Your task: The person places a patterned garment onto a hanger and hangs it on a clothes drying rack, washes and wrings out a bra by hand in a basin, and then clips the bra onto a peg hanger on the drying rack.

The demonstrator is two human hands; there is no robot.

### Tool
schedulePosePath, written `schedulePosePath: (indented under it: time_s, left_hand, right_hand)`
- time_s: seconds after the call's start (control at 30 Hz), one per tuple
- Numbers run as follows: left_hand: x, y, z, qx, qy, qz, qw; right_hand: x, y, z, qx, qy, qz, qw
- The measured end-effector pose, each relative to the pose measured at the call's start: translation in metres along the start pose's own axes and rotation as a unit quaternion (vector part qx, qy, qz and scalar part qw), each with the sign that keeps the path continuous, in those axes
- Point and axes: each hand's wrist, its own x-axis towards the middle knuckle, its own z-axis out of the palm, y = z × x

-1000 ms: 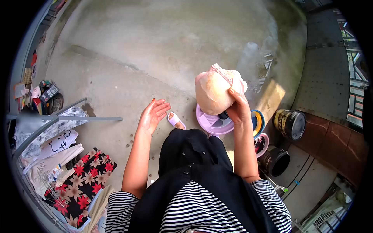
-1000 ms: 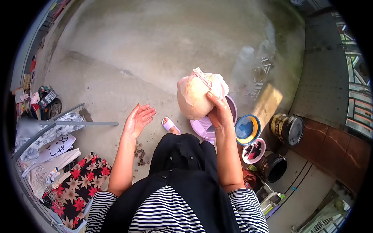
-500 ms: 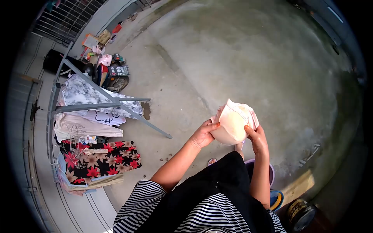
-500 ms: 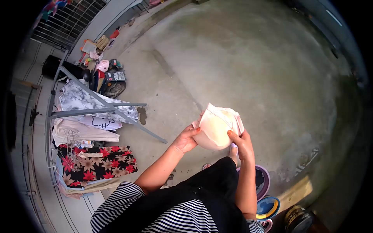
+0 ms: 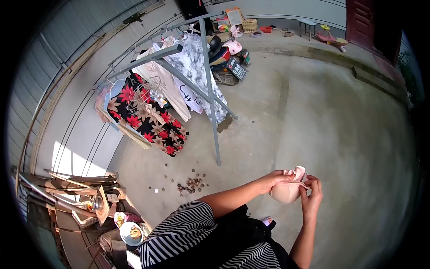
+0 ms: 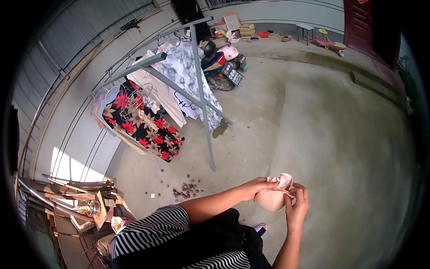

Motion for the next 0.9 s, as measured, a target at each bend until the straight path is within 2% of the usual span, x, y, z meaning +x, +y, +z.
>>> schedulePosePath:
  time_s: [0.03,0.13,0.17,0.23,0.33,0.4,0.53,0.6,0.63,0.7,0.73,0.77,0.83,0.9]
  left_hand:
    - [-0.003,0.002,-0.008,-0.007,0.005,0.013,1.000]
    - [-0.019,0.012,-0.029,-0.155,0.110,0.070,0.979]
    - [-0.024,0.017,-0.044,-0.183,0.137,0.105,0.968]
    - [-0.043,0.027,-0.067,-0.243,0.174,0.152,0.942]
    - [-0.090,0.047,-0.107,-0.284,0.194,0.242,0.907]
    - [-0.126,0.060,-0.127,-0.260,0.240,0.326,0.877]
    - [-0.188,0.065,-0.194,-0.292,0.324,0.375,0.818]
    - [-0.213,0.068,-0.217,-0.227,0.389,0.353,0.820]
    - [-0.223,0.067,-0.223,-0.234,0.388,0.355,0.818]
    - [-0.241,0.070,-0.235,-0.230,0.394,0.317,0.832]
    - [-0.253,0.068,-0.248,-0.233,0.393,0.318,0.830]
    - [-0.266,0.066,-0.264,-0.173,0.368,0.219,0.887]
    - [-0.274,0.080,-0.268,-0.107,0.334,0.115,0.929]
    - [-0.265,0.093,-0.253,0.096,0.515,0.162,0.837]
  right_hand:
    - [0.006,-0.002,0.007,-0.002,-0.011,-0.010,1.000]
    - [0.020,-0.020,0.031,-0.127,-0.020,-0.188,0.974]
    - [0.028,-0.033,0.042,-0.133,-0.030,-0.192,0.972]
    - [0.034,-0.052,0.061,0.026,-0.106,-0.097,0.989]
    - [0.056,-0.073,0.096,0.025,-0.166,-0.109,0.980]
    - [0.071,-0.093,0.123,0.004,-0.196,-0.265,0.944]
    - [0.094,-0.124,0.178,0.029,-0.227,-0.332,0.915]
    - [0.101,-0.143,0.200,0.119,-0.274,-0.241,0.924]
    - [0.103,-0.151,0.210,0.114,-0.279,-0.243,0.922]
    - [0.112,-0.167,0.232,0.132,-0.331,-0.181,0.917]
    - [0.115,-0.170,0.243,0.159,-0.364,-0.109,0.911]
    - [0.119,-0.175,0.257,0.157,-0.366,-0.110,0.911]
    - [0.127,-0.183,0.285,0.262,-0.373,-0.058,0.888]
    - [0.133,-0.192,0.304,0.264,-0.400,-0.034,0.877]
